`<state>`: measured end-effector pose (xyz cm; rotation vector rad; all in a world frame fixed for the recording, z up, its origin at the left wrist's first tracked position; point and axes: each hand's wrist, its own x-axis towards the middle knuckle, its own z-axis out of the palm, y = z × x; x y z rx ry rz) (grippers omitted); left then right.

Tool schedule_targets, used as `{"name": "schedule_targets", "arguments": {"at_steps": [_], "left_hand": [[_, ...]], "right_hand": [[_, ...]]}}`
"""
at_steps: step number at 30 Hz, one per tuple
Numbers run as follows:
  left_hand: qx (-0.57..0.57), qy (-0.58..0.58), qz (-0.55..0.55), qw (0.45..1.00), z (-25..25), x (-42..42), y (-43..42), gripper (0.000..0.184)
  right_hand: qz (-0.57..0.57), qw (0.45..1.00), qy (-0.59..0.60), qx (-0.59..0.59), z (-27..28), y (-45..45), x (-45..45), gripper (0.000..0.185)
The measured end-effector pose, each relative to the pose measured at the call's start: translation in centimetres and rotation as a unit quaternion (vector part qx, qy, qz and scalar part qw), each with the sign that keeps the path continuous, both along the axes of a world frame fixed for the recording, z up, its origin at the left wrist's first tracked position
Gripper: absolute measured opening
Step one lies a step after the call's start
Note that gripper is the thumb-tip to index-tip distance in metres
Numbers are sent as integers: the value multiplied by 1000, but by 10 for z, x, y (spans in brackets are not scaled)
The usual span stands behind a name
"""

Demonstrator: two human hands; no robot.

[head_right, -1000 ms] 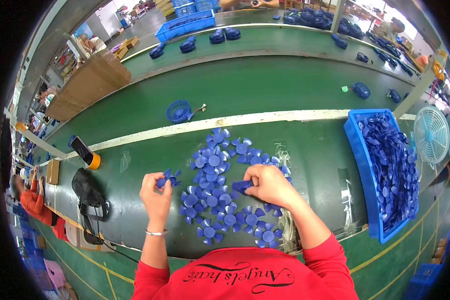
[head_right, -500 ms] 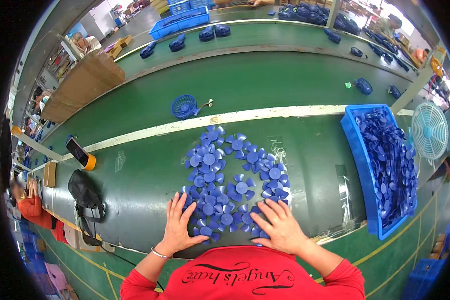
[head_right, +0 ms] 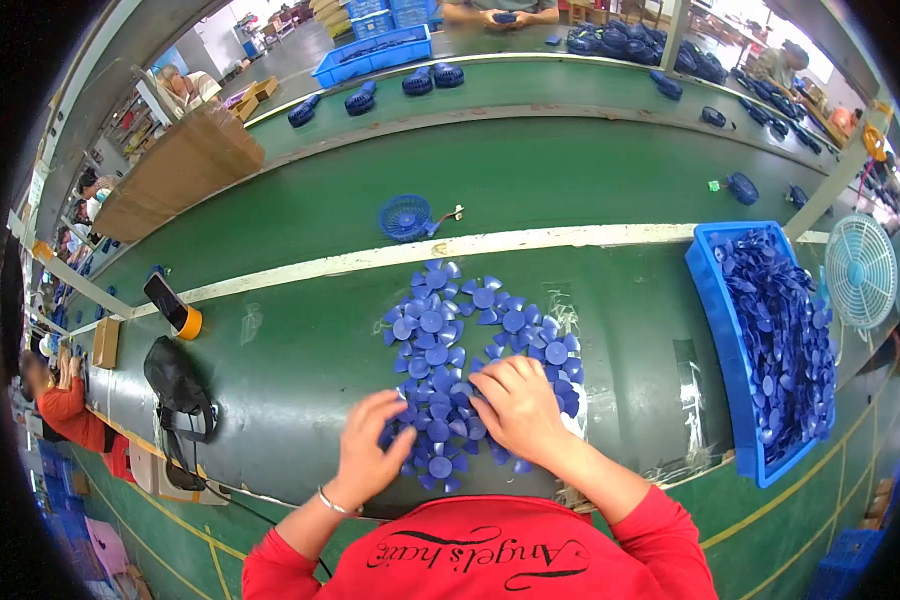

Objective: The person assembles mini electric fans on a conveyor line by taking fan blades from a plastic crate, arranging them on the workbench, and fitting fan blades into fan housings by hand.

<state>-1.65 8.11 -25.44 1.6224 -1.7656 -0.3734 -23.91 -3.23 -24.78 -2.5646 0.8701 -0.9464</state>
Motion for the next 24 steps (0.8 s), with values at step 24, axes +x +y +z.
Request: {"name": "schedule_targets", "arguments": {"at_steps": [24], "left_hand": [[200,257,63,943,-27,61,-114,12]], "right_hand": [[-28,896,-128,425,4,-39,22,15]]}}
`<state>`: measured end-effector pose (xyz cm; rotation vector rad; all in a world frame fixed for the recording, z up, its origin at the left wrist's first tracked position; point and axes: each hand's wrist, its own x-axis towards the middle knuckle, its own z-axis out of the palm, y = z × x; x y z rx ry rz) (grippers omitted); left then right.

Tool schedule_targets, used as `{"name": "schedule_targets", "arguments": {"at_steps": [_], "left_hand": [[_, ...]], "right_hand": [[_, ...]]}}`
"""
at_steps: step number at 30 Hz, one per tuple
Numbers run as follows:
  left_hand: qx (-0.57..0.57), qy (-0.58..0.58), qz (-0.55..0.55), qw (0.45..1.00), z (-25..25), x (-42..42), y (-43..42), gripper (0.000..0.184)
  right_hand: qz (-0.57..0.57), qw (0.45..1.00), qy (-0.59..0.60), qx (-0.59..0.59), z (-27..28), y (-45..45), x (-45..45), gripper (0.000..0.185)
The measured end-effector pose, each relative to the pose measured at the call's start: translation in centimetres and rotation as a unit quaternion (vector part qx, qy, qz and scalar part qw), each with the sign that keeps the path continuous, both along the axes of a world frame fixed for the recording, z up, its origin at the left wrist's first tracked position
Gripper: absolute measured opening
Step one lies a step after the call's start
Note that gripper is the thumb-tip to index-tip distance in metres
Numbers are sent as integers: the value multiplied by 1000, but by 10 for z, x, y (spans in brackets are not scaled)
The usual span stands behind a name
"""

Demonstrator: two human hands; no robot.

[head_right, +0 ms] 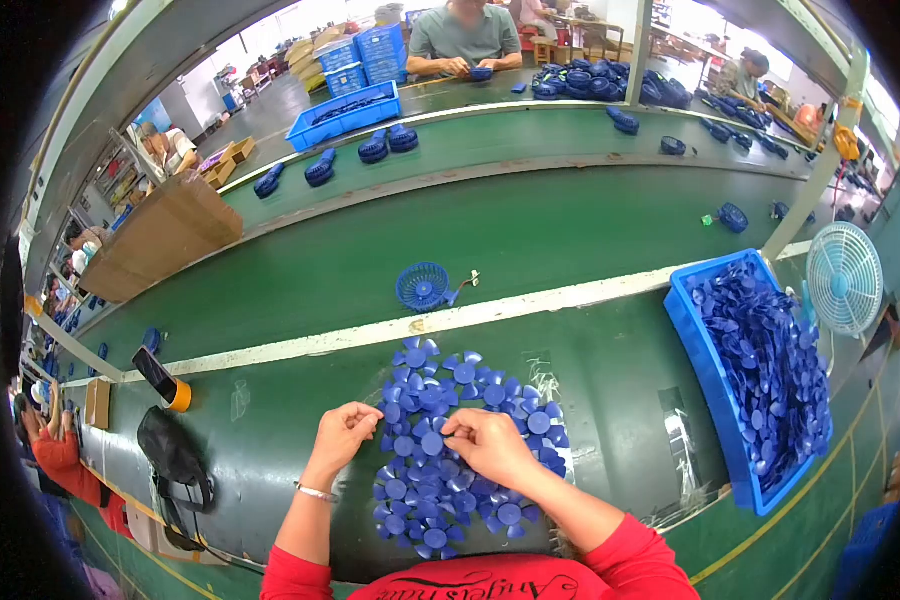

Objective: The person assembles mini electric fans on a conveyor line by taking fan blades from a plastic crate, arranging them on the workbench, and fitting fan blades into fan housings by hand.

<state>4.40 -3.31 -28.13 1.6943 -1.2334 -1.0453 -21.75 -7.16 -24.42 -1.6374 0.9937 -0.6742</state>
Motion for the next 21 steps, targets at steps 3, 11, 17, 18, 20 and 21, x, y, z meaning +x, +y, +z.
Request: {"name": "schedule_targets", "arguments": {"at_steps": [3,11,17,18,20,21], "left_hand": [[-36,-9,36,999,6,6,-10,13],[-95,-119,29,988,4,-5,-142,28],[-33,-284,18,958,-18,-42,-232,53],[3,-293,-9,956,-25,-46,-240,53],[9,-184,27,982,-41,-46,-252,41],[9,-107,47,993,-43,-47,-254,33]], "right_hand": [[-14,992,70,-104,3,-9,-27,19],[-70,893,272,-351,-3,-38,-39,34],[21,883,334,-329,-5,-49,-26,19],[41,885,335,-321,-7,-51,-26,33],[64,885,335,-317,-4,-50,-25,30],[71,884,335,-319,-3,-48,-26,29]]}}
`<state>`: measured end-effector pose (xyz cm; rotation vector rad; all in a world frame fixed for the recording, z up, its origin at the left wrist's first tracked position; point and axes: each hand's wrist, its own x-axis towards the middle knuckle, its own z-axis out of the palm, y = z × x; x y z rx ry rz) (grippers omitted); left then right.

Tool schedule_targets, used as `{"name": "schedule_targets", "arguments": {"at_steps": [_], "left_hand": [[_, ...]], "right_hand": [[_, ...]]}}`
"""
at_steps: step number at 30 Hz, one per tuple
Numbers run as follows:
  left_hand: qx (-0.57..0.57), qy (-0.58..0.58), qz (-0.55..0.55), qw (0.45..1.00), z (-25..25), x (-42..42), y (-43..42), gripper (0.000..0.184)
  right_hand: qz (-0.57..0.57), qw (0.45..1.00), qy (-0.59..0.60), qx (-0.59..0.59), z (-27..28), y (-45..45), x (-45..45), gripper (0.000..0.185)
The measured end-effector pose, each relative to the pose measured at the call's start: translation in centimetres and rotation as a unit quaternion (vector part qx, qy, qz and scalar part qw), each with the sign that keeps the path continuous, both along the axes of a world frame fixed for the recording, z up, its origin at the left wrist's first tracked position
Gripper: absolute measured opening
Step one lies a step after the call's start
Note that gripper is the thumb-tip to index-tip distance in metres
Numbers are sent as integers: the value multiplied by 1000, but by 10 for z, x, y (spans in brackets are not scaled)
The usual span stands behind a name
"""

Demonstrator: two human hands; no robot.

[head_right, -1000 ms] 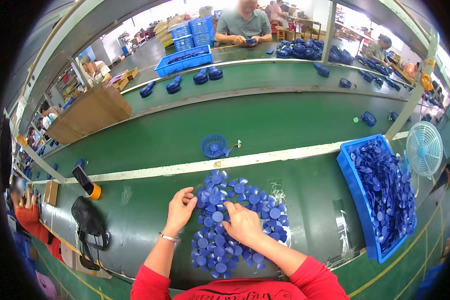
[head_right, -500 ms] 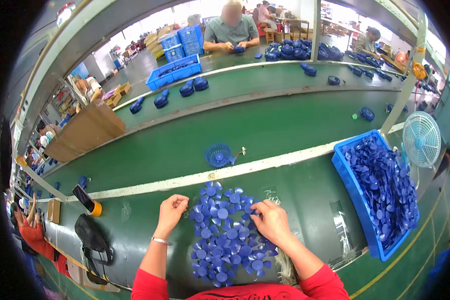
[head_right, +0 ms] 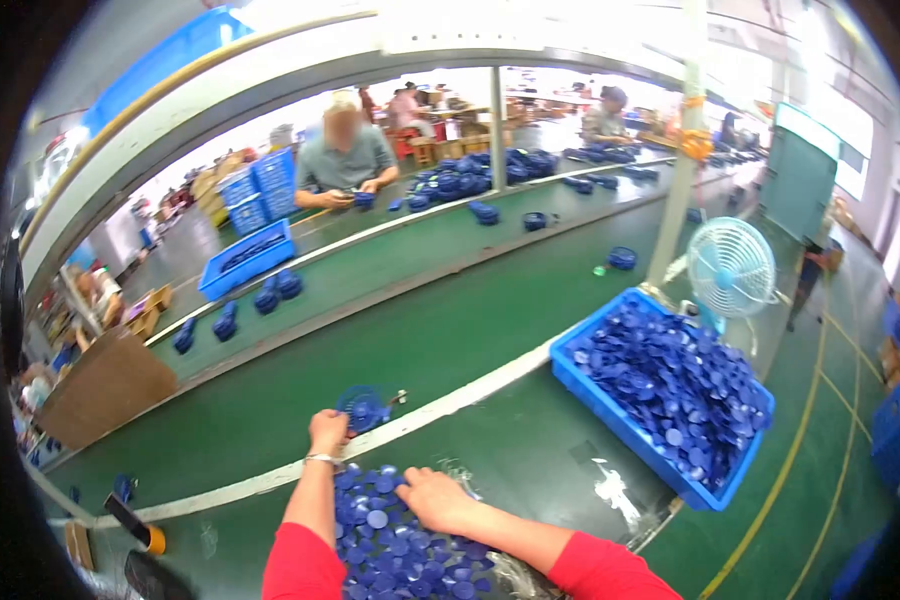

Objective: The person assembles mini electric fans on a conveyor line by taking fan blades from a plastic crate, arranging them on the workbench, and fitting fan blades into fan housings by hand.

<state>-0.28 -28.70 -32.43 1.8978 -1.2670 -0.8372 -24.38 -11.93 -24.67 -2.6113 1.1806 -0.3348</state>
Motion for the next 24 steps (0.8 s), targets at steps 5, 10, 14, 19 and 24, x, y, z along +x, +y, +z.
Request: {"name": "schedule_targets", "arguments": {"at_steps": [5,10,14,19,24], "left_hand": [[-88,206,55,973,62,-4,45,14],[-253,472,114,837,103,-1,137,14],[-207,607,130,756,102,9,203,32],[-225,643,168,712,104,14,255,35],[-234,570,104,781,105,-20,287,35]], "right_hand": [[13,1000,13,11,-3,1,2,27],[-44,997,59,-22,-8,4,12,20],[-45,990,78,-107,-10,4,9,14],[-74,989,0,-127,47,25,-2,24],[40,948,-253,-190,78,64,29,44]]}}
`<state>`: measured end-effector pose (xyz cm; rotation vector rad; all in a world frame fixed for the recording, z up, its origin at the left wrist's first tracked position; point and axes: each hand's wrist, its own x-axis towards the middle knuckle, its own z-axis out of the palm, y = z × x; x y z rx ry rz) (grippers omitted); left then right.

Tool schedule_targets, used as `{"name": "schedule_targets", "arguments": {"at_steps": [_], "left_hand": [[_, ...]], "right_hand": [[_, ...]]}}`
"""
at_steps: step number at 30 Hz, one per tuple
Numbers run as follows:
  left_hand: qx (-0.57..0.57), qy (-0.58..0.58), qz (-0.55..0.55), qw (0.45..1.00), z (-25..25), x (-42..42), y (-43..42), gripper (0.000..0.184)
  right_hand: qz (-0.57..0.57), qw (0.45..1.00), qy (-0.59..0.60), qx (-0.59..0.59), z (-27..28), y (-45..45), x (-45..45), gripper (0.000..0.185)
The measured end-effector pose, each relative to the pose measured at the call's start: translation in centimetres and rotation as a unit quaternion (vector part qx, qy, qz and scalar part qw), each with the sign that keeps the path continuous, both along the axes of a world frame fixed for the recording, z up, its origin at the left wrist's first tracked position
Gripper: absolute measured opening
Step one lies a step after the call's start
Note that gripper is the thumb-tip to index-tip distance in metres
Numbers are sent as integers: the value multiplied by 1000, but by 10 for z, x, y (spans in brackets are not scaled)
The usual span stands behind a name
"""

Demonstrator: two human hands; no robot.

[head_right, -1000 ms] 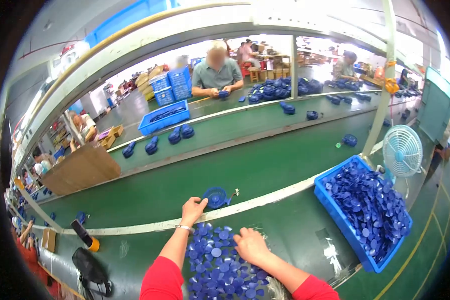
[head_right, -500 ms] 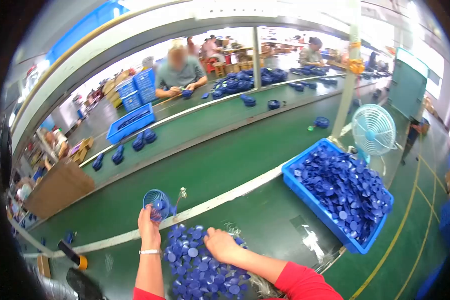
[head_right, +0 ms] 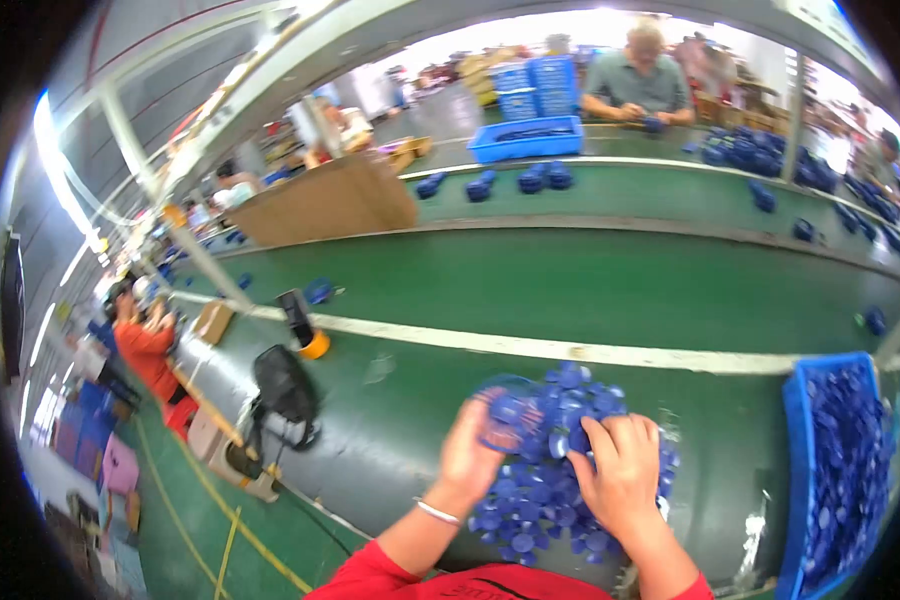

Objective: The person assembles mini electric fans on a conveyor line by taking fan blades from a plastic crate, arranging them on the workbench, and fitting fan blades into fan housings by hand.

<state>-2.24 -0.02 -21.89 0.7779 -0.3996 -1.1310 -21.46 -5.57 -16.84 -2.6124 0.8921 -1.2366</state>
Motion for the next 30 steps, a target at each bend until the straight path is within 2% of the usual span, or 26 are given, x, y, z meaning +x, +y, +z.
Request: {"name": "schedule_targets", "arguments": {"at_steps": [3,5,6,7,9,12,16,19,23,24,27,28,30], "left_hand": [[7,-66,-52,996,-6,-26,22,41],[61,-132,-42,988,-19,-38,31,42],[71,-254,-33,964,-21,-37,35,42],[90,-270,-29,958,-15,-42,37,42],[83,-381,-1,921,-23,-45,37,44],[99,-413,-15,905,-25,-47,33,45],[53,-409,-42,910,-18,-44,30,44],[43,-395,-66,915,-15,-43,32,43],[34,-406,-77,910,-21,-42,33,40],[37,-414,-77,906,-18,-40,34,39],[53,-426,-61,901,-16,-41,37,37],[59,-437,-59,896,-15,-41,37,37],[73,-445,-52,891,-8,-40,34,37]], "right_hand": [[37,999,0,-35,-3,20,19,44],[49,999,1,-18,-14,28,24,42],[53,998,7,-14,-20,30,25,41],[56,998,14,-10,-25,31,25,40],[47,999,17,-13,-37,32,22,37],[35,999,11,-21,-44,32,18,36],[-83,995,-35,-38,-36,34,15,56],[-41,972,-91,212,-36,31,13,60],[-6,921,-97,377,-50,24,8,47],[-5,924,-90,373,-55,24,7,40],[-15,927,-110,357,-75,31,9,49],[-23,949,-104,298,-74,33,12,47],[-39,955,-114,270,-71,36,19,46]]}}
